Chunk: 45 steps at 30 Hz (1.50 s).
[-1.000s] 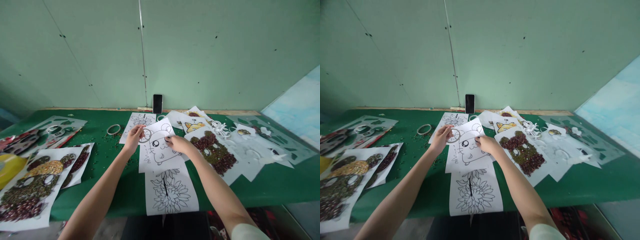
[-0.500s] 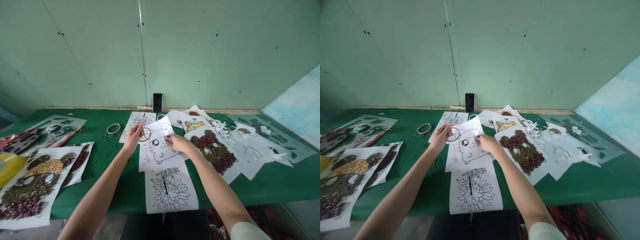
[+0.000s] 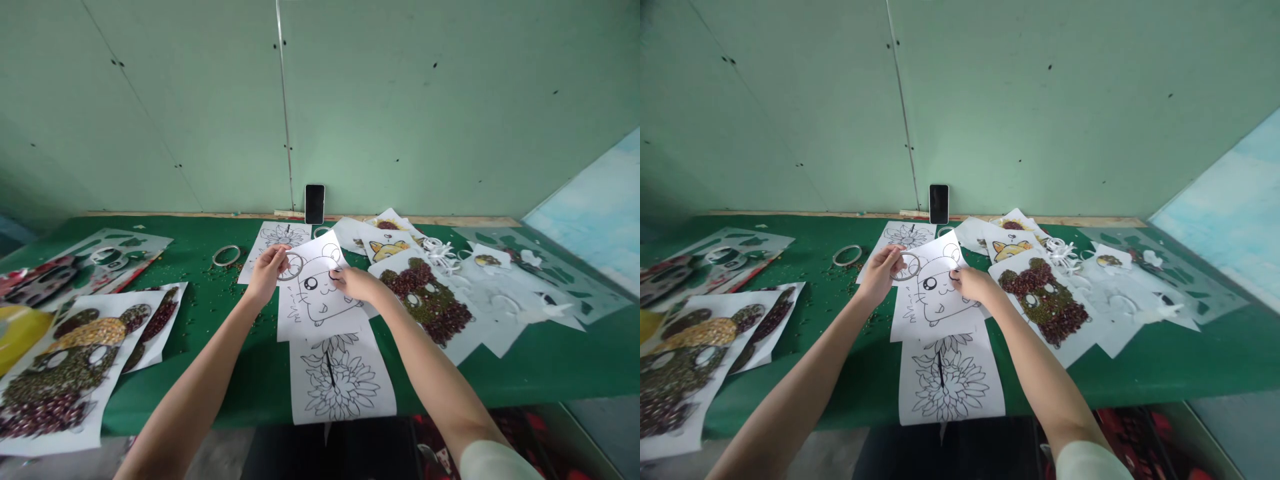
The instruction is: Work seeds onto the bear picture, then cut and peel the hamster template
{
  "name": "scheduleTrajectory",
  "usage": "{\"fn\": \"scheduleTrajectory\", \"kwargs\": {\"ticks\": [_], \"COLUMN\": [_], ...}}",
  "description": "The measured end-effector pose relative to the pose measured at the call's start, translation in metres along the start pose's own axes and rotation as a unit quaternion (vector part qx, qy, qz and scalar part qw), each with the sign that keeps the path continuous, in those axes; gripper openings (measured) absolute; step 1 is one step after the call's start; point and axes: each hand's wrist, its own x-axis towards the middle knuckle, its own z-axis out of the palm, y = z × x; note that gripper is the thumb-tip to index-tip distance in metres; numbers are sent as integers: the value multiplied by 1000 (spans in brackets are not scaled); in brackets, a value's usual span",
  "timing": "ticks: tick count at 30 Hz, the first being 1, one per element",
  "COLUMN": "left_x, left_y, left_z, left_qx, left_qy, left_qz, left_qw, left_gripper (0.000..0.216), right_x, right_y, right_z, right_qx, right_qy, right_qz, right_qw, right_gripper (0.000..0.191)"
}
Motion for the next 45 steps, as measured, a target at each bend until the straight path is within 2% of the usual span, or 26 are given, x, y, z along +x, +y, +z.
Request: {"fn": "scheduleTrajectory", "kwargs": {"ticks": [15,26,31,36,41,45], "left_x": [-1,-1,-3,-4,-2,2], "left_y": [7,9,8,8,21,30], "left_z": [7,8,9,13,7,-3], "left_qx": [-30,-60,-75,-87,-132,-133], "left_qy": [10,9,10,12,31,47], "left_qz": [6,5,15,25,42,58], "left_qw": [999,998,997,996,990,988], "left_gripper": [35,34,35,32,28,22], "right_x": [4,5,8,10,15,18], "right_y": [5,6,8,12,17,21], "right_z": [5,7,8,11,15,20], "right_qx": [-13,7,24,45,89,115], "right_qy": [25,47,17,36,41,80], "right_qz": [-21,-8,9,1,2,-20], "right_qw": [999,999,1000,998,995,990], "right_gripper": [46,39,46,42,40,37]}}
